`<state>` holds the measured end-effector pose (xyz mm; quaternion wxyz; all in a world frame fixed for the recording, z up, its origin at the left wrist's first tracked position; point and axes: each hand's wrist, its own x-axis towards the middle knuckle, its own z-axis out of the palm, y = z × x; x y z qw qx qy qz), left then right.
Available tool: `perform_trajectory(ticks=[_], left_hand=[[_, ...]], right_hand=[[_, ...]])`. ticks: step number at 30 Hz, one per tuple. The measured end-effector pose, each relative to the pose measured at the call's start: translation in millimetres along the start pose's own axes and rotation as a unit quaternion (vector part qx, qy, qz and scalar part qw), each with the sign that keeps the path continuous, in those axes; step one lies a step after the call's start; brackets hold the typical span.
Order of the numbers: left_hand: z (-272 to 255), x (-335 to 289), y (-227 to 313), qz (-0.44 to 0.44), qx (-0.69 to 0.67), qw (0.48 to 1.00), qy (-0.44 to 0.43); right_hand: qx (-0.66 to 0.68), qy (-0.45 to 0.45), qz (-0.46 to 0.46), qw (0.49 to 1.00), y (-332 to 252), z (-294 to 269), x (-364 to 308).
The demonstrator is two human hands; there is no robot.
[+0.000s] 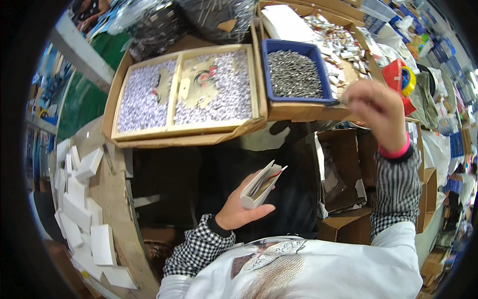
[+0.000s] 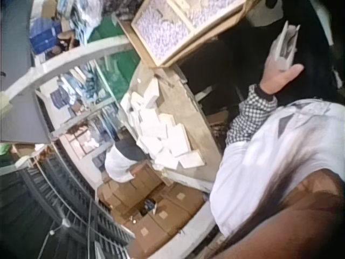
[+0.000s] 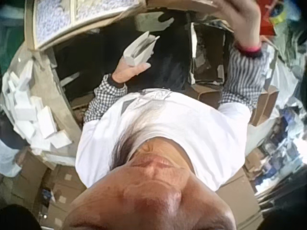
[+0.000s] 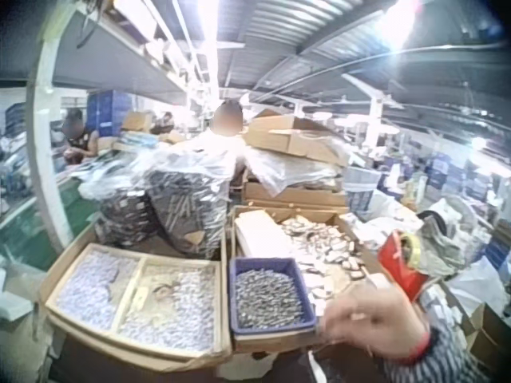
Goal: The person repeatedly picks up small white boxes, inserts small metal components and a black item, then closes and seals each box with tape. The process is repeated continuously at a workbench in a factory setting.
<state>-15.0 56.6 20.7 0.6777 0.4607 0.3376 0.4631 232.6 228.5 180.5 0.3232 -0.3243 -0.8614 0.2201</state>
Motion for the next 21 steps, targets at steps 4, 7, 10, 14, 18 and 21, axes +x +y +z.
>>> perform_trajectory(ticks=[4,7,10,14,18,21], left_hand=[[2,1,0,0.029,0.090,0.996,0.004],[2,-3,3,0.028,0.089,0.996,-0.001],[3,-6,5,0.015,0.069,0.998,-0.003],[4,-5,3,0.026,0.017,0.999,0.014],[1,-6,3,0.026,-0.055,0.998,-0.004],[-2,-8,4,0.024,-0.041,0.999,0.010]], right_hand=[[0.163,-0.151,-0.036,0.974,-45,45,-18],[0.208,-0.172,-0.017,0.963,-52,72,-19],[0.222,-0.235,0.011,0.946,-54,86,-18],[0.108,-0.268,-0.024,0.957,-65,95,-15],[0.141,-0.156,0.083,0.974,-67,78,-13],[0.086,-0.157,0.105,0.978,-55,70,-12]])
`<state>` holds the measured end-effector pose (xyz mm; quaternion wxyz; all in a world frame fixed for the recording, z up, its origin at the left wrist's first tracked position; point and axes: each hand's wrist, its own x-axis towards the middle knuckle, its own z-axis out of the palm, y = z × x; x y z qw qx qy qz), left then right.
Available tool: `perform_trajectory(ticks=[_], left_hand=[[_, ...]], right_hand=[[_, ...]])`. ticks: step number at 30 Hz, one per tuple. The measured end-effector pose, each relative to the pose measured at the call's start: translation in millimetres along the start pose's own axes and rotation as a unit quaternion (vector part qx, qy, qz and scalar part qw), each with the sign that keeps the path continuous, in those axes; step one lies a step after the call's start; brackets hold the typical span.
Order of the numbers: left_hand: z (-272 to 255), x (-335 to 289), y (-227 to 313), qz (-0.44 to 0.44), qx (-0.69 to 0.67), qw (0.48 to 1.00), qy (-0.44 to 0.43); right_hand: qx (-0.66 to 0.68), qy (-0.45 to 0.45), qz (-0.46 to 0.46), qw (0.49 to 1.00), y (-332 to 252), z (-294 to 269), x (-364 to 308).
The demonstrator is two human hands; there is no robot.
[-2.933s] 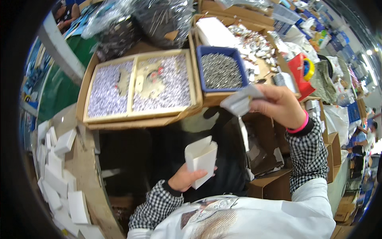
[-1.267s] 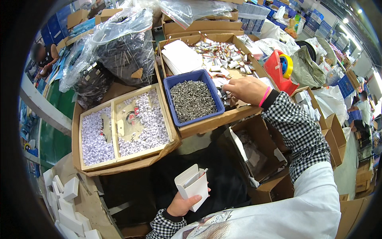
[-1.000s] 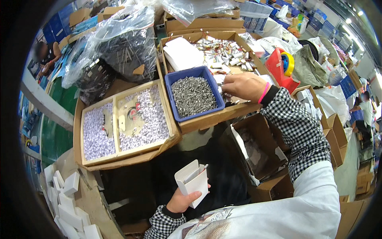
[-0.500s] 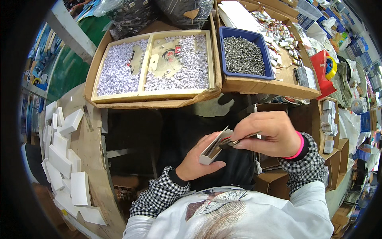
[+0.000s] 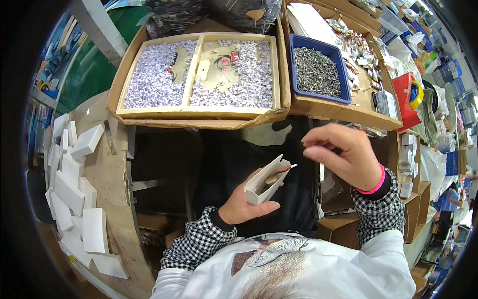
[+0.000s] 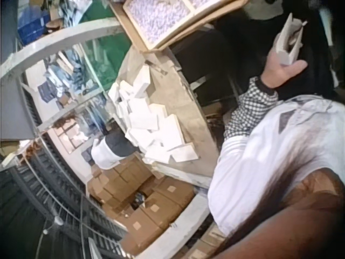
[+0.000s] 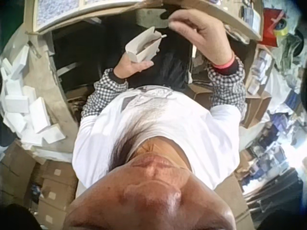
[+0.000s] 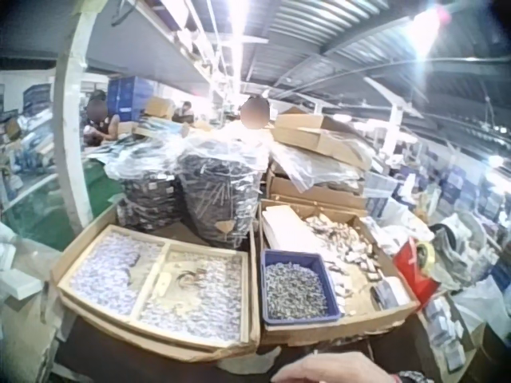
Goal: The person repeatedly picks up small white boxes, inserts small metal components and a black item, then closes and seals each box with tape. The process is repeated continuously at a workbench in a factory setting.
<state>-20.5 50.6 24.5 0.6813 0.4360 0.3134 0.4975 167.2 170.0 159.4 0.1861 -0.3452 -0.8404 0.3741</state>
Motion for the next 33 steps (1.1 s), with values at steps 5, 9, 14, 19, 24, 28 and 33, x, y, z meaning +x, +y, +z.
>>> perform_trajectory(ticks=[5,9,14,19,24,28,33], left_hand=[[-1,-1,1,0.002,-0.005,1.000,-0.014],[1,2,-1,0.030,0.121,0.992,-0.002],[6,6,-7,0.033,0.186,0.979,0.079],[-4,1,-4,0.068,0.215,0.972,0.061],[-19,-3,-2,0.013,0.049,0.998,0.041],[-23,-5,-2,-0.027,-0.020,0.999,0.039],[-27,-8,-1,-0.026,-0.031,0.999,0.030]], right_hand=[[-0.045,-0.053,-0.042,0.997,13,18,-5],[-0.114,-0.011,-0.141,0.983,9,31,-2],[-0.181,-0.092,-0.136,0.970,-1,36,10],[-0.142,-0.283,-0.138,0.938,-12,26,30],[-0.135,-0.207,-0.202,0.948,-24,5,70],[-0.201,-0.092,-0.248,0.943,-6,19,133],[-0.259,-0.113,-0.225,0.933,16,48,189]])
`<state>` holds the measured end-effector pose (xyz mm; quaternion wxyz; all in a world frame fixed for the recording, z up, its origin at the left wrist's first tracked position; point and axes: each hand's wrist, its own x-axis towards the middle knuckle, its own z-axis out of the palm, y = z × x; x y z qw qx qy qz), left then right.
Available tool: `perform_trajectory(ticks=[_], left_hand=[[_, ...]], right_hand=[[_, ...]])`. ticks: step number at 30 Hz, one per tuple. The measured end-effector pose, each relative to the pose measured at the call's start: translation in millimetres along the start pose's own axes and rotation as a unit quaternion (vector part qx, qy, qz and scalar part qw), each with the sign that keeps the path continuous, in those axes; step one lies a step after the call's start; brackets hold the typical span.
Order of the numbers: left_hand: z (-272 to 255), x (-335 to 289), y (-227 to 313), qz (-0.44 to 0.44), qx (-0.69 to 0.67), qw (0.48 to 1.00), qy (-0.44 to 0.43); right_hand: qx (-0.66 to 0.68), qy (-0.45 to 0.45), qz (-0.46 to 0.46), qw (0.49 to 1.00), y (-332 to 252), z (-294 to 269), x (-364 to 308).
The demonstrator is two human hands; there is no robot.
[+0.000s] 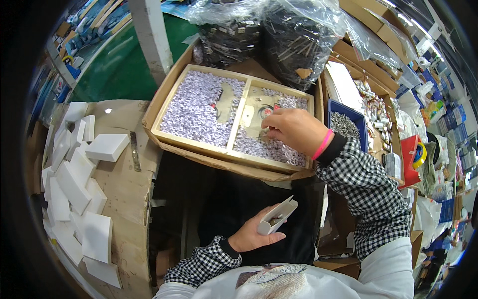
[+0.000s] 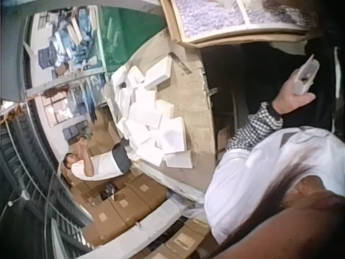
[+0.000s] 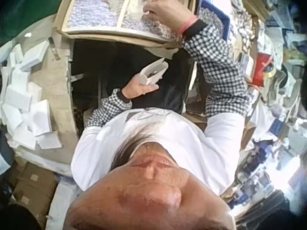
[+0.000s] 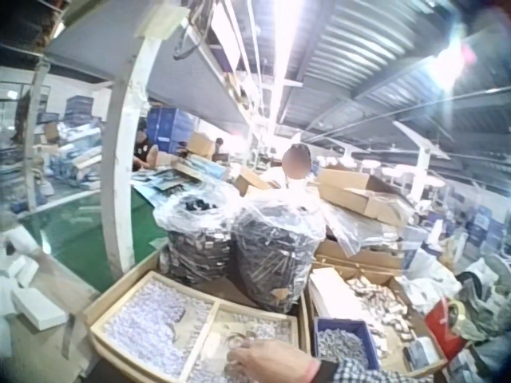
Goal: The person repeatedly picks up small white boxes, inserts small metal components and a black item, then closes and seals each box with tape. The process is repeated continuously at a workbench in a factory setting.
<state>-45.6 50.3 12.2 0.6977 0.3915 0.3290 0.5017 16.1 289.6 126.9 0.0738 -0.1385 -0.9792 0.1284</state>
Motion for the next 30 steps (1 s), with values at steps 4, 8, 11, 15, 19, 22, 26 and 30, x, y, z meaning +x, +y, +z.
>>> perform_trajectory(ticks=[4,8,11,15,19,22,26,30], left_hand=[[-8,-4,0,0.008,0.003,1.000,0.015],[-18,-5,0,0.014,0.007,1.000,0.020],[-20,-5,0,0.022,0.001,1.000,0.022],[-20,-7,1,0.016,-0.008,0.999,0.030],[-23,-11,3,0.018,-0.005,0.999,0.041],[-26,-13,3,0.020,0.002,0.999,0.050],[-27,-16,2,0.030,-0.003,0.997,0.064],[-28,-19,0,0.053,-0.006,0.995,0.080]], right_hand=[[0.019,-0.065,-0.025,0.997,6,-1,17],[-0.013,-0.088,-0.010,0.996,1,-12,25],[0.029,-0.007,-0.051,0.998,2,-20,42],[0.034,0.003,-0.060,0.998,4,-15,78],[-0.067,-0.062,-0.055,0.994,5,-3,107],[-0.141,-0.105,-0.023,0.984,4,4,121],[-0.188,-0.152,-0.017,0.970,2,8,133],[-0.204,-0.164,-0.022,0.965,-3,6,134]])
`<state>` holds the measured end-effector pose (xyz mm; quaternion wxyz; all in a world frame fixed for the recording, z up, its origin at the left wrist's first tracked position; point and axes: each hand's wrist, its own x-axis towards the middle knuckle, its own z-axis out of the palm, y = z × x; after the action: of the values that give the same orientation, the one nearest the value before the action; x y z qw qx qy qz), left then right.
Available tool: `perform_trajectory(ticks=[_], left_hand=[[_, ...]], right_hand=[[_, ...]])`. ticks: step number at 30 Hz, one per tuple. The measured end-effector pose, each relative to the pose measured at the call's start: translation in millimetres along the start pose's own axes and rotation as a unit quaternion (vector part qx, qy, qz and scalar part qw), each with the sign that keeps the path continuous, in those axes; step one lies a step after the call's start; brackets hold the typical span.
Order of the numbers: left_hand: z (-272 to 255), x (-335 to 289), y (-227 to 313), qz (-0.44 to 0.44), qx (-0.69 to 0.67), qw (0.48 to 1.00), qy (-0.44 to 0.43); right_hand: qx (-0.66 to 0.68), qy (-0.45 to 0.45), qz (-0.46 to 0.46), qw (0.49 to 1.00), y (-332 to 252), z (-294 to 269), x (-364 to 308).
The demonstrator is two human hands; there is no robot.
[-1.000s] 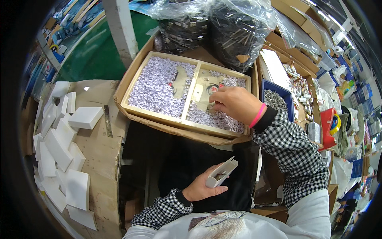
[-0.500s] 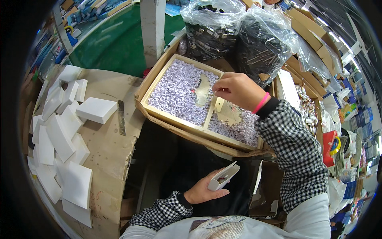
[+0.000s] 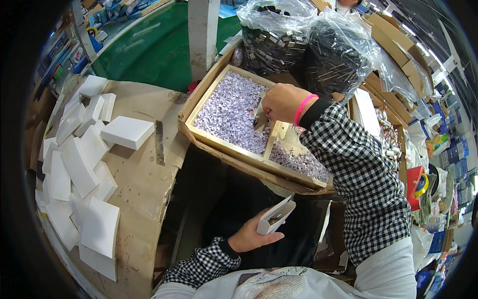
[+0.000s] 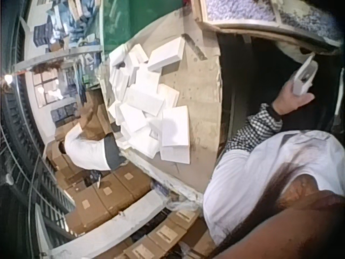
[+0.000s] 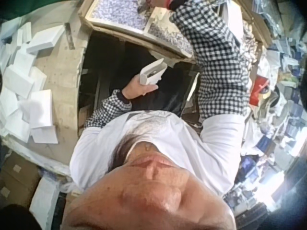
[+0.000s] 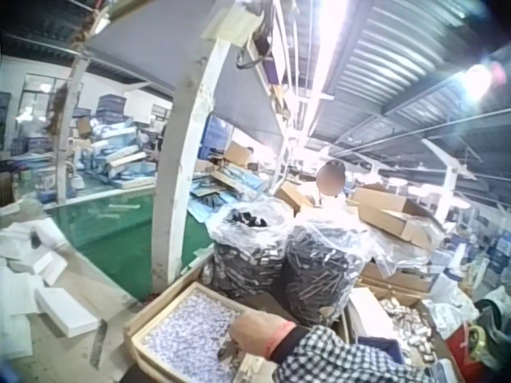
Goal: The person repeatedly picks up small white boxes, inserts small metal components and a black item, then closes and seals each box with tape. The process is repeated continuously at a workbench in a factory setting.
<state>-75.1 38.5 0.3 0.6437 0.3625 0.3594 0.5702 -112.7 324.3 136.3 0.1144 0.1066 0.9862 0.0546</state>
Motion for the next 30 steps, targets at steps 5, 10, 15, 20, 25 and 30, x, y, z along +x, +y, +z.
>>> perform_trajectory(ticks=[5,10,15,20,25,30], left_hand=[[-3,-1,3,-0.050,-0.036,0.998,0.013],[-1,-3,8,-0.038,-0.042,0.998,0.015],[-5,-5,11,0.001,-0.087,0.996,0.030],[-14,-7,15,-0.028,-0.114,0.991,0.063],[-1,0,17,-0.043,-0.055,0.997,0.023],[28,12,12,-0.042,-0.044,0.998,-0.021]], right_hand=[[-0.055,0.043,-0.006,0.998,-11,-2,-12],[-0.097,0.077,-0.034,0.992,-19,1,-19],[0.014,0.145,-0.025,0.989,-20,-11,-32],[0.238,0.207,-0.168,0.934,-46,-25,-105],[0.292,0.111,-0.148,0.938,-79,-17,-161],[0.235,0.078,-0.052,0.967,-89,-1,-201]])
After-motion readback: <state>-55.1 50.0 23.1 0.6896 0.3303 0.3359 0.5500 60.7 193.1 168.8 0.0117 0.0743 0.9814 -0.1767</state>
